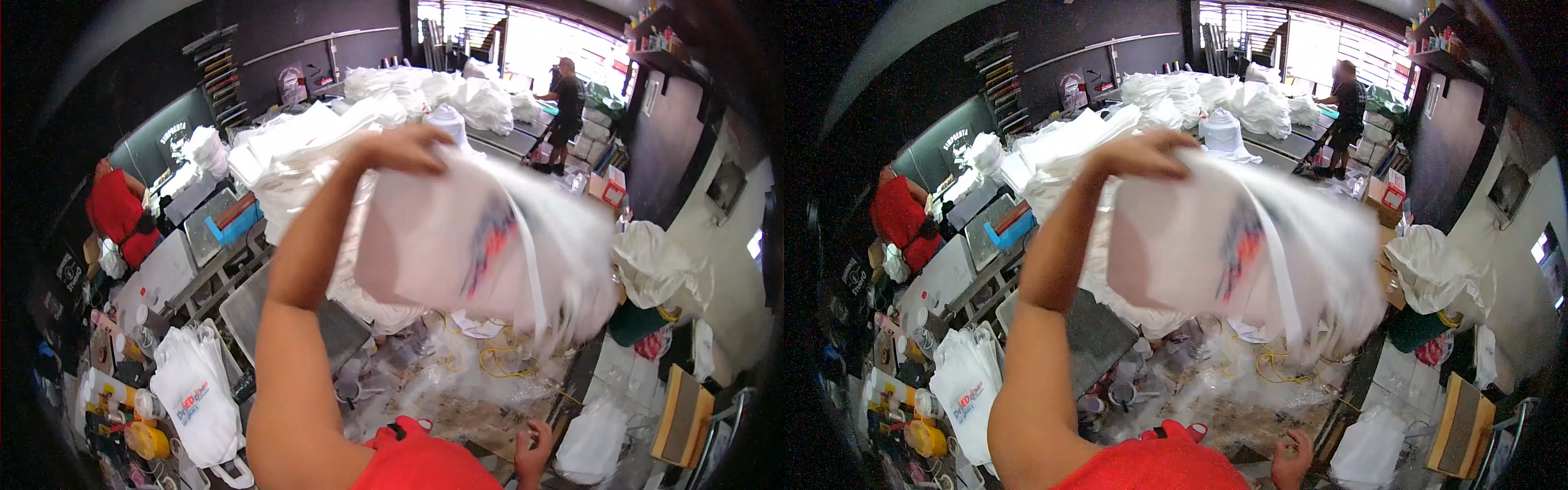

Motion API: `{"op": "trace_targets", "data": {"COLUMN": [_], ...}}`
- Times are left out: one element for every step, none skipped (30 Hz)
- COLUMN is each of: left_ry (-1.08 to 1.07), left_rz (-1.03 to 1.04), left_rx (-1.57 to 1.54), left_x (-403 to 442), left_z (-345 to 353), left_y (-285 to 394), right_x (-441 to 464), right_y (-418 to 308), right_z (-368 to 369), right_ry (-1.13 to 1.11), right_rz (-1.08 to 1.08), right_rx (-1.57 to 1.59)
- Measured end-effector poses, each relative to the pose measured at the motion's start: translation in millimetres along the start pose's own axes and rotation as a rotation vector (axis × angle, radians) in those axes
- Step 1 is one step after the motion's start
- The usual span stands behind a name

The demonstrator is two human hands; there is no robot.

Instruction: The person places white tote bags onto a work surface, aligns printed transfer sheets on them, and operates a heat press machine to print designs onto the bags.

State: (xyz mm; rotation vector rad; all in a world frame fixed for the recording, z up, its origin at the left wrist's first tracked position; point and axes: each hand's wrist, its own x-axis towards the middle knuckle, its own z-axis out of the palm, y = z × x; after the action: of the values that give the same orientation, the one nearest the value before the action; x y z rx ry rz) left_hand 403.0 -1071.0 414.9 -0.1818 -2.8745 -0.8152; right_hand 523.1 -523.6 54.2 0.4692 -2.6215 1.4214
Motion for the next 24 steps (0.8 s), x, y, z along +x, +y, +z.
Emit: {"op": "trace_targets", "data": {"left_ry": [0.157,0.415,0.415,0.517,0.645,0.772,0.868,0.967,0.971,1.14,1.31,1.45,1.542,1.633,1.631,1.639,1.63,1.624,1.546,1.464,1.372,1.266,1.173,1.024], "left_rz": [-0.213,-0.114,-0.09,-0.076,-0.104,-0.064,-0.061,-0.057,-0.055,-0.105,-0.153,-0.154,-0.163,-0.173,-0.172,-0.357,-0.534,-0.532,-0.63,-0.722,-0.883,-1.029,-1.071,-1.146], "left_rx": [-0.131,-0.057,-0.339,-0.404,-0.617,-0.761,-0.821,-0.881,-0.877,-0.928,-0.976,-1.062,-1.077,-1.091,-1.092,-0.91,-0.722,-0.722,-0.699,-0.673,-0.452,-0.228,-0.119,-0.031], "left_x": [-24.9,-44.4,-49.0,-59.7,-75.6,-88.7,-93.0,-96.5,-98.8,-98.4,-96.1,-92.4,-87.9,-84.2,-84.3,-85.3,-84.9,-85.2,-88.2,-90.9,-96.8,-99.0,-102.1,-104.8], "left_z": [-36.8,-60.0,-87.1,-104.3,-105.6,-100.4,-102.2,-102.6,-105.5,-108.8,-107.8,-99.1,-91.6,-85.2,-78.3,-70.0,-63.0,-59.1,-57.7,-59.0,-64.8,-66.1,-60.8,-64.2], "left_y": [4.0,-10.1,-54.0,-82.2,-80.4,-74.7,-87.1,-110.5,-135.2,-162.9,-181.3,-189.1,-193.8,-193.9,-188.0,-180.8,-172.6,-176.2,-189.7,-200.9,-209.2,-211.2,-176.4,-154.6], "right_x": [-4.7,-8.9,-13.9,-18.7,-27.0,-36.1,-44.8,-52.7,-59.2,-66.9,-76.4,-89.7,-106.4,-123.9,-134.1,-141.4,-152.2,-156.8,-165.5,-170.0,-175.6,-180.6,-195.6,-215.3], "right_y": [1.4,11.1,27.3,48.2,91.4,127.5,159.4,184.8,202.7,226.3,252.7,271.6,283.8,293.4,296.8,290.2,282.9,272.2,283.4,285.6,286.7,287.7,324.7,374.4], "right_z": [-5.8,-7.3,-10.7,-14.5,-16.5,-15.7,-13.7,-10.9,-7.6,-5.0,-4.4,-5.3,-7.3,-11.0,-15.5,-21.7,-27.5,-32.1,-31.2,-36.8,-45.7,-52.5,-47.8,-42.2], "right_ry": [0.056,0.06,0.095,0.13,0.103,0.101,0.111,0.122,0.135,0.134,0.081,0.027,0.027,0.074,0.12,0.123,0.045,-0.033,-0.069,-0.064,-0.136,-0.207,-0.111,-0.02], "right_rz": [0.015,0.019,0.198,0.375,0.391,0.39,0.366,0.338,0.382,0.379,0.433,0.488,0.486,0.333,0.179,0.182,0.337,0.493,0.581,0.588,0.647,0.704,0.608,0.505], "right_rx": [-0.103,-0.096,-0.038,0.021,-0.011,-0.006,-0.089,-0.173,-0.211,-0.208,-0.287,-0.368,-0.365,-0.414,-0.464,-0.464,-0.485,-0.501,-0.468,-0.462,-0.412,-0.362,-0.35,-0.343]}}
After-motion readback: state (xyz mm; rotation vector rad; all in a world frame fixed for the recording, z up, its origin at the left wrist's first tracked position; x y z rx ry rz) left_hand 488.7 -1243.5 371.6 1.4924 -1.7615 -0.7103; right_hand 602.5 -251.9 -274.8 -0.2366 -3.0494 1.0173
